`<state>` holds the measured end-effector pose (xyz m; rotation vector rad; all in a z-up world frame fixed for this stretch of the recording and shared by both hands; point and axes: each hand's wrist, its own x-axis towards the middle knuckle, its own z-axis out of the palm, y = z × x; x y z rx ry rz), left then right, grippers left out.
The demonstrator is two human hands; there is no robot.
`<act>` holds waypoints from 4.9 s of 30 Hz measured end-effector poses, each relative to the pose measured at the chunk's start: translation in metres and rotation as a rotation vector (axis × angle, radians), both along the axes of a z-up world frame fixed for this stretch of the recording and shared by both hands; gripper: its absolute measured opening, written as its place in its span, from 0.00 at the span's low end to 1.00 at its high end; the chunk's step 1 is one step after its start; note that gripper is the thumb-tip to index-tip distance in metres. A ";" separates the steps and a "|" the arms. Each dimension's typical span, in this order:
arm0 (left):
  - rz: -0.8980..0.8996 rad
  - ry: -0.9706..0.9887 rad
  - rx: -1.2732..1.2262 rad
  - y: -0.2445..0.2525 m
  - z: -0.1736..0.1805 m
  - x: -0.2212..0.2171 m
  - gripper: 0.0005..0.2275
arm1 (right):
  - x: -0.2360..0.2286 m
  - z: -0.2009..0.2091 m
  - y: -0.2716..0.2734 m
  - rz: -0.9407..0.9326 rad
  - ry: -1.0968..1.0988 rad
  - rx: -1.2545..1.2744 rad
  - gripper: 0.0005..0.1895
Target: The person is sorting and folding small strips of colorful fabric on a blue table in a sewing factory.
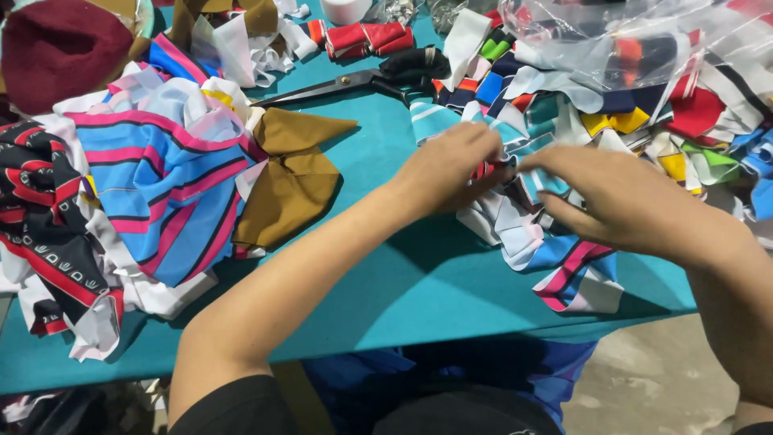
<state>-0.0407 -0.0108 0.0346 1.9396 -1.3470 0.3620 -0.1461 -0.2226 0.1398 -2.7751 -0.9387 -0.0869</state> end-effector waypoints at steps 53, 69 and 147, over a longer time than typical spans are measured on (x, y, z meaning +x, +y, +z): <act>-0.033 0.242 0.354 -0.040 0.011 0.014 0.12 | -0.067 -0.045 -0.054 -0.417 0.688 -0.063 0.13; 0.101 0.480 -0.118 0.021 0.028 0.004 0.10 | -0.023 -0.021 0.001 -0.573 0.275 -0.203 0.23; 0.251 -0.362 -0.356 0.088 0.018 -0.053 0.17 | 0.044 -0.081 0.117 -0.018 0.475 0.929 0.34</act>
